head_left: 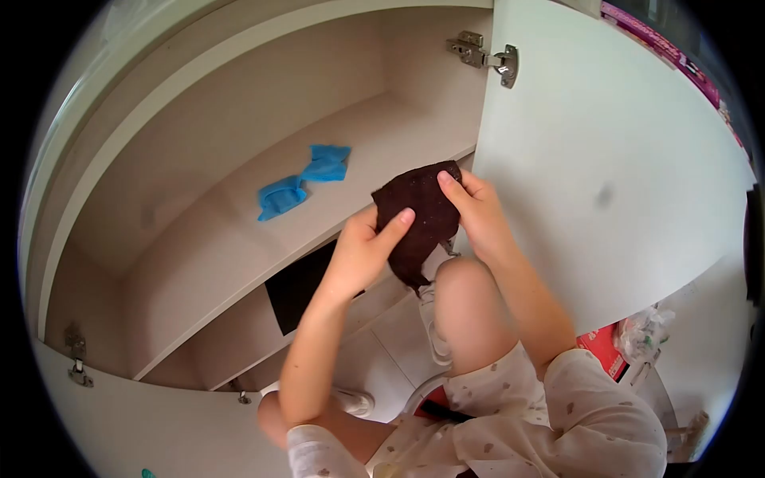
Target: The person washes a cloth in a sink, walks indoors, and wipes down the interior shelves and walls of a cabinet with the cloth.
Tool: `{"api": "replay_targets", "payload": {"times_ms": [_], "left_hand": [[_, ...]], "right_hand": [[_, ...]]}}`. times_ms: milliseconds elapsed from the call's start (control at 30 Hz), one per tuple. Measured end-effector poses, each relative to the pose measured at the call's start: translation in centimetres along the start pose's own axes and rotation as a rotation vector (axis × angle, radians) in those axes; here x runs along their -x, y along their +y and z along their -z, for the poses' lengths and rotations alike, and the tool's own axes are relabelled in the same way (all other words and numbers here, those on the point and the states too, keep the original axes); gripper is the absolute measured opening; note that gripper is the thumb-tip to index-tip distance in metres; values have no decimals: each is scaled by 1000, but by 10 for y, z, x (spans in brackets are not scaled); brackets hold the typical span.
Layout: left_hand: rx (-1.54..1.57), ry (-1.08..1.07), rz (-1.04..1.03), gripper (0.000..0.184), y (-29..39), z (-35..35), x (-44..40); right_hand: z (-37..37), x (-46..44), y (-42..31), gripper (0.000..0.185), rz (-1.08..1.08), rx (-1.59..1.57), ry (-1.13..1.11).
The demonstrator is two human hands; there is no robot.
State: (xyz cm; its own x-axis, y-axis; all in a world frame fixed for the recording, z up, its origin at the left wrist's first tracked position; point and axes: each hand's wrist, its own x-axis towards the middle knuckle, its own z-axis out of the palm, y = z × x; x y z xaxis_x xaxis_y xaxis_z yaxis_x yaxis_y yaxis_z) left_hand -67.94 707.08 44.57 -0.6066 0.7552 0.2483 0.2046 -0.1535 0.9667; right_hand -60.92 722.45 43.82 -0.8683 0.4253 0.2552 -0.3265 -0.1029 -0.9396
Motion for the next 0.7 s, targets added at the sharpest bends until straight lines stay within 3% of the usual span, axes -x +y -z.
{"api": "replay_targets", "payload": {"times_ms": [67, 133, 267, 400, 467, 500, 567, 700], "left_hand": [[24, 65, 66, 30, 3, 9, 5], [153, 187, 132, 32, 5, 20, 10], [144, 329, 228, 32, 11, 33, 19], [130, 147, 204, 27, 7, 48, 26], [128, 97, 94, 28, 8, 47, 27], [127, 95, 96, 28, 5, 50, 27], [-43, -67, 16, 35, 1, 60, 29], [-339, -106, -196, 50, 7, 65, 25]], "right_hand": [[-1, -1, 15, 28, -80, -107, -60], [-4, -4, 32, 41, -237, -467, -370], [-20, 3, 54, 60, -271, -372, -529], [-14, 1, 65, 58, -276, -291, -522], [-11, 1, 63, 41, -105, -285, -437], [-10, -1, 69, 41, -105, -287, -434], [-8, -3, 81, 27, 152, -300, -469], [-15, 4, 69, 39, -46, -460, -445]]}}
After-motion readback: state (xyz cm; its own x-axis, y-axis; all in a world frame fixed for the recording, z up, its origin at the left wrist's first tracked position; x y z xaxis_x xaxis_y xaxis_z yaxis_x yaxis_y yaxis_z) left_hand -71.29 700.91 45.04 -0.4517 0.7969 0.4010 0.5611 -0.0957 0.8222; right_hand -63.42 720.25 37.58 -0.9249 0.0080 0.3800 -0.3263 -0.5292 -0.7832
